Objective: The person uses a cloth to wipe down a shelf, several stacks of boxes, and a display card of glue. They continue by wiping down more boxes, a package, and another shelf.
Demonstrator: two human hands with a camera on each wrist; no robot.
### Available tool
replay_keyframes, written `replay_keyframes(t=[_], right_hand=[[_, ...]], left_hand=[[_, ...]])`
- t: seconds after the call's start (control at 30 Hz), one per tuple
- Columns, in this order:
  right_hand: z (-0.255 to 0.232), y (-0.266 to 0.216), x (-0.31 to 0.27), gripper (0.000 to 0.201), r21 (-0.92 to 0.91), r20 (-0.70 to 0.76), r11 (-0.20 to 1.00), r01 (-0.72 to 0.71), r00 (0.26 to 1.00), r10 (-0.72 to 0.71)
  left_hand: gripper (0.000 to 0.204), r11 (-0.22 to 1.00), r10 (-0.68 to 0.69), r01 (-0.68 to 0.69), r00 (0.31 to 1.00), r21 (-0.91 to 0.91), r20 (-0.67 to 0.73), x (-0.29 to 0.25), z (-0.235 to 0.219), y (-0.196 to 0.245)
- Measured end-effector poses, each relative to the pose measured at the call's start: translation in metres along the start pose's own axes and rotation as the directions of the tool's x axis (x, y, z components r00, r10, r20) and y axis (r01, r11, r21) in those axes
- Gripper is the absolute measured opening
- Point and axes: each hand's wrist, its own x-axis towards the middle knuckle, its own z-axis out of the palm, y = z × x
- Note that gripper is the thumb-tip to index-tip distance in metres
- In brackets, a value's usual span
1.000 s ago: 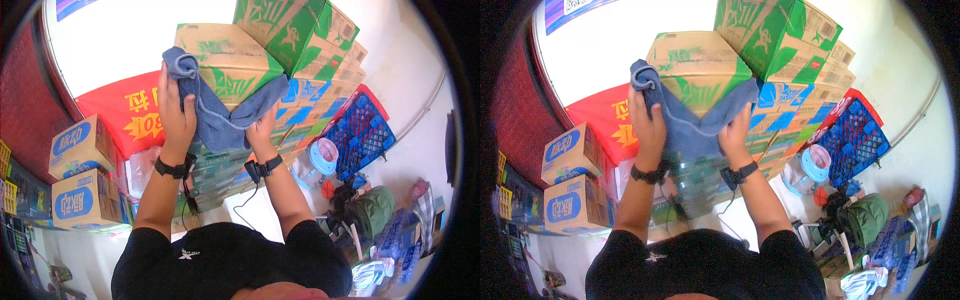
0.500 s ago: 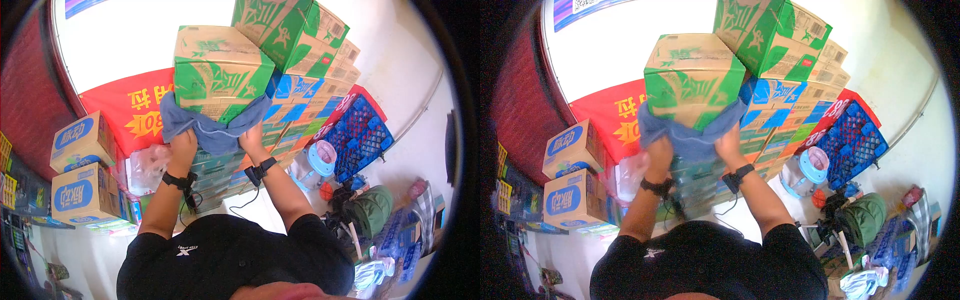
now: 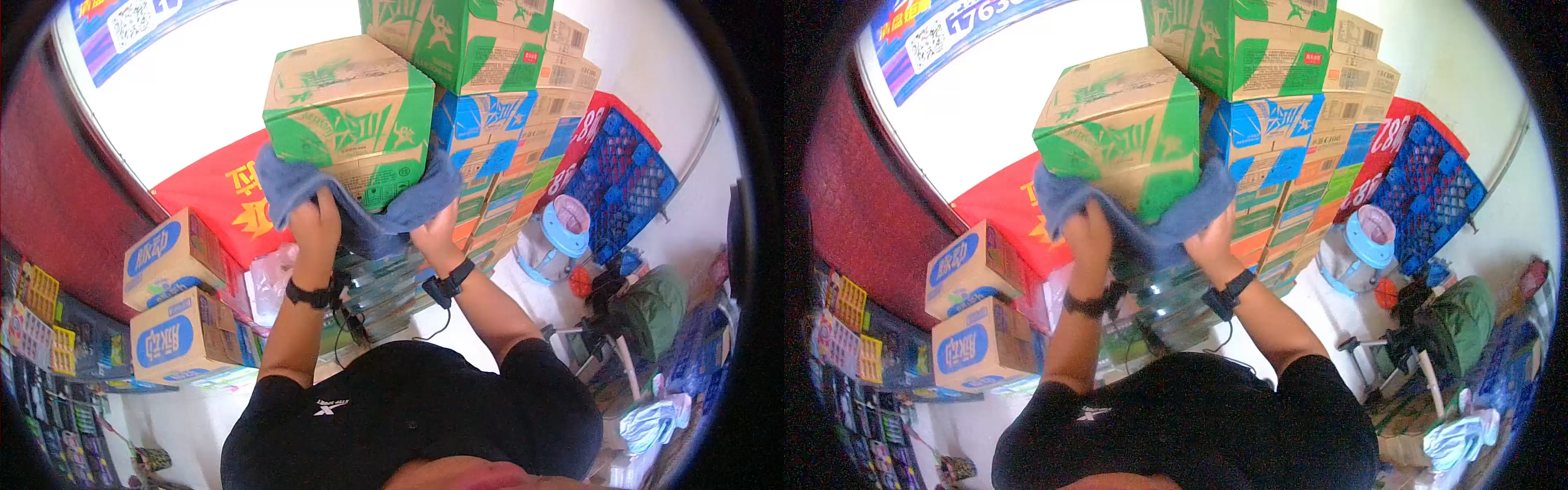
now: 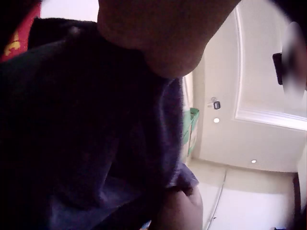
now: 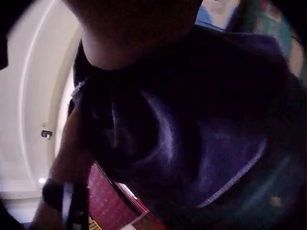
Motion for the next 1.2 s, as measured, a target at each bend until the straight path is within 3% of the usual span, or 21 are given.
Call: replay_keyframes(t=[0.03, 0.1, 0.17, 0.23, 0.3, 0.33, 0.37, 0.4, 0.43, 0.47, 0.5, 0.57, 0.7, 0.77, 0.9, 0.97, 1.0, 1.1, 1.13, 1.17, 1.2], right_hand=[[0.005, -0.009, 0.015, 0.056, 0.018, -0.148, 0.999, -0.041, 0.988, 0.043], [0.022, -0.001, 0.049, 0.054, 0.052, -0.156, 0.996, -0.077, 0.984, 0.084], [0.036, 0.001, 0.08, 0.053, 0.08, -0.16, 0.991, -0.107, 0.98, 0.119], [0.05, -0.006, 0.108, 0.052, -0.025, -0.211, 0.963, -0.27, 0.943, 0.259], [0.051, -0.011, 0.107, 0.046, -0.06, -0.232, 0.943, -0.326, 0.924, 0.304], [0.048, -0.006, 0.103, 0.043, -0.256, -0.195, 0.958, -0.128, 0.978, 0.079], [0.045, -0.001, 0.096, 0.041, -0.428, -0.093, 0.9, 0.086, 0.986, -0.138], [0.047, 0.006, 0.093, 0.041, -0.432, -0.061, 0.898, 0.082, 0.991, -0.12], [0.054, 0.012, 0.091, 0.044, -0.391, -0.136, 0.92, 0.001, 0.989, -0.059], [0.058, 0.014, 0.087, 0.047, -0.346, -0.22, 0.934, -0.085, 0.975, 0.007], [0.058, 0.014, 0.085, 0.047, -0.352, -0.214, 0.931, -0.097, 0.977, 0.021], [0.059, 0.013, 0.087, 0.051, -0.361, -0.192, 0.932, -0.043, 0.981, -0.029], [0.064, 0.017, 0.081, 0.042, -0.338, -0.198, 0.94, -0.056, 0.98, -0.013], [0.07, 0.019, 0.078, 0.033, -0.251, -0.261, 0.951, -0.178, 0.959, 0.11], [0.049, -0.016, 0.095, 0.028, -0.323, -0.215, 0.946, -0.042, 0.976, -0.03], [0.06, 0.001, 0.07, 0.042, 0.133, -0.254, 0.987, -0.087, 0.96, 0.119], [0.061, 0.006, 0.061, 0.042, 0.133, -0.256, 0.987, -0.088, 0.959, 0.12], [0.067, 0.044, 0.023, 0.051, -0.037, -0.196, 0.997, -0.07, 0.979, 0.061], [0.078, 0.073, -0.003, 0.057, -0.251, -0.138, 0.961, -0.117, 0.987, 0.084], [0.077, 0.072, -0.006, 0.063, -0.455, -0.084, 0.879, -0.145, 0.989, 0.119], [0.075, 0.069, -0.013, 0.063, -0.454, -0.084, 0.879, -0.144, 0.989, 0.119]], left_hand=[[0.018, 0.999, 0.041, -0.041, 0.997, -0.002, -0.072, 0.024, 0.008, 0.003], [0.021, 0.997, -0.011, -0.006, 0.979, -0.081, -0.206, 0.064, 0.02, 0.023], [0.024, 1.0, -0.017, 0.012, 0.973, -0.023, -0.231, 0.073, 0.025, 0.037], [0.027, 0.999, -0.017, 0.027, 0.966, 0.035, -0.256, 0.077, 0.033, 0.044], [0.03, 0.964, -0.052, -0.035, 0.947, -0.262, -0.316, 0.071, 0.04, 0.043], [0.028, 0.999, -0.009, 0.001, 0.964, -0.033, -0.266, 0.065, 0.038, 0.025], [0.028, 0.999, -0.043, 0.037, 0.968, -0.03, -0.247, 0.058, 0.038, 0.02], [0.029, 0.998, -0.036, 0.023, 0.975, -0.062, -0.22, 0.057, 0.039, 0.021], [0.029, 0.996, -0.027, 0.009, 0.98, -0.09, -0.195, 0.056, 0.037, 0.025], [0.025, 0.999, 0.053, -0.05, 0.979, 0.02, -0.196, 0.057, 0.033, 0.035], [0.025, 0.999, 0.042, -0.039, 0.982, 0.02, -0.182, 0.052, 0.033, 0.032], [0.022, 0.974, 0.209, -0.195, 0.968, 0.113, -0.136, 0.05, 0.034, 0.028], [0.022, 0.978, 0.163, -0.15, 0.983, 0.144, -0.083, 0.036, 0.039, 0.012], [0.023, 0.983, 0.154, -0.148, 0.987, 0.109, -0.043, 0.029, 0.04, 0.005], [0.025, 0.966, 0.163, -0.168, 0.986, 0.198, 0.039, 0.014, 0.046, -0.014], [0.036, 0.945, 0.194, -0.199, 0.98, 0.26, 0.045, 0.004, 0.052, -0.023], [0.036, 0.944, 0.195, -0.201, 0.98, 0.26, 0.046, 0.004, 0.051, -0.02], [0.049, 0.942, 0.178, -0.18, 0.983, 0.284, 0.031, 0.008, 0.055, -0.008], [0.053, 0.941, 0.173, -0.173, 0.985, 0.289, 0.027, 0.009, 0.056, -0.002], [0.058, 0.941, 0.166, -0.165, 0.986, 0.296, 0.022, 0.009, 0.057, 0.004], [0.063, 0.939, 0.156, -0.153, 0.988, 0.307, 0.017, 0.007, 0.056, 0.01]])
